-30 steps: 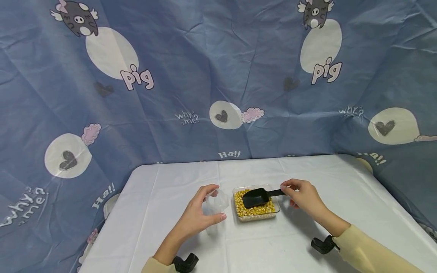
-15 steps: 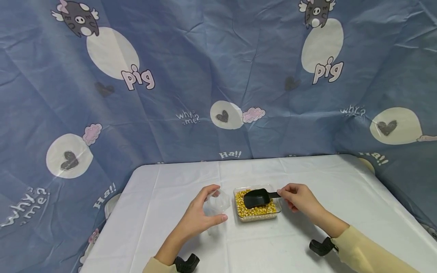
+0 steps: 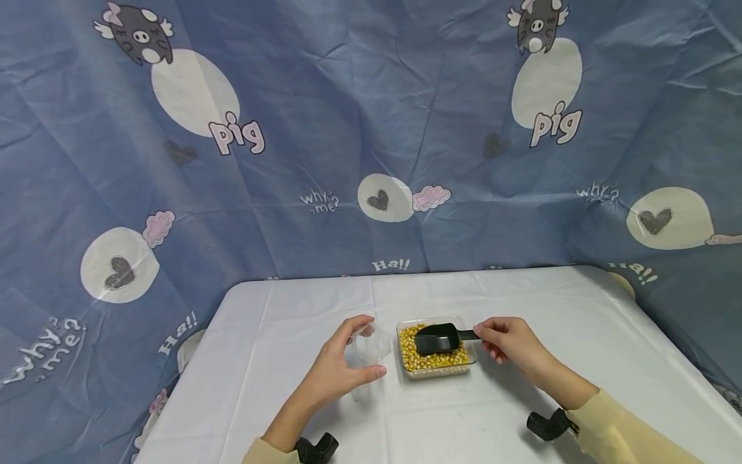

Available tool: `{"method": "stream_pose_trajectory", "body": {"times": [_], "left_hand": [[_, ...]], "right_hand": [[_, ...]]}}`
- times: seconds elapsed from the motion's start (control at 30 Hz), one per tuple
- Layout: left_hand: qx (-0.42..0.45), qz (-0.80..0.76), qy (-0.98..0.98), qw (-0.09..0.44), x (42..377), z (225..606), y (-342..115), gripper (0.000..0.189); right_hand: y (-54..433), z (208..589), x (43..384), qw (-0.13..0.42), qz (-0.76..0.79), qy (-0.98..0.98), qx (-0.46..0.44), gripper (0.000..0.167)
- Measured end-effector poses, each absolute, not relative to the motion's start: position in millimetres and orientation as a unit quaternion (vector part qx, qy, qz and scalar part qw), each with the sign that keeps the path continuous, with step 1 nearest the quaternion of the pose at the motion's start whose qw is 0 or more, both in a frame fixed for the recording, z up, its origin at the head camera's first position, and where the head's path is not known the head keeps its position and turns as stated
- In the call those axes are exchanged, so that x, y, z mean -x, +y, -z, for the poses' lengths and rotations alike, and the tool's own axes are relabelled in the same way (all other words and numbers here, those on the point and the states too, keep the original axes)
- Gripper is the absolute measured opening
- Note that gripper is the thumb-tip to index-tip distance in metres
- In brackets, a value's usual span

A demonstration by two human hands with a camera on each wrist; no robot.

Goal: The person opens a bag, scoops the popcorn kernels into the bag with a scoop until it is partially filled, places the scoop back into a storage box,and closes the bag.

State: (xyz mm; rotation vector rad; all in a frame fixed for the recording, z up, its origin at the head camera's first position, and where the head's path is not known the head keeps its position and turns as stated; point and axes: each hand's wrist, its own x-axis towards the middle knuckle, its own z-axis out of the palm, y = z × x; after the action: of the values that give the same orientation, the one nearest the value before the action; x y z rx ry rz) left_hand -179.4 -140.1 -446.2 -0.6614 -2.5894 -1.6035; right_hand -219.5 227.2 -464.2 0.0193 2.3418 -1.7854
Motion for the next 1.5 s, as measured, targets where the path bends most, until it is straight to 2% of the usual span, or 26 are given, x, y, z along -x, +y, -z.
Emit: {"method": "stream_pose_trajectory", "body": {"times": [0.5,1.07,1.5], "left_hand": [[0.210,0.517,-0.830,0.020,178.6,445.7,-139.6,0.081],[0.212,0.520,-0.827,0.020,178.9,445.9,-140.3,0.080],[0.214,0.516,-0.829,0.024,179.5,447.1,-140.2,0.079]], "right_hand": [[231.6,453.9,221.1,0.088,0.635,0.767,-0.004,0.027],[233.1,440.2,216.5,0.000,0.574,0.818,0.019,0.027],[226.8,420.9,201.3,-0.128,0.427,0.892,0.079,0.014]]}}
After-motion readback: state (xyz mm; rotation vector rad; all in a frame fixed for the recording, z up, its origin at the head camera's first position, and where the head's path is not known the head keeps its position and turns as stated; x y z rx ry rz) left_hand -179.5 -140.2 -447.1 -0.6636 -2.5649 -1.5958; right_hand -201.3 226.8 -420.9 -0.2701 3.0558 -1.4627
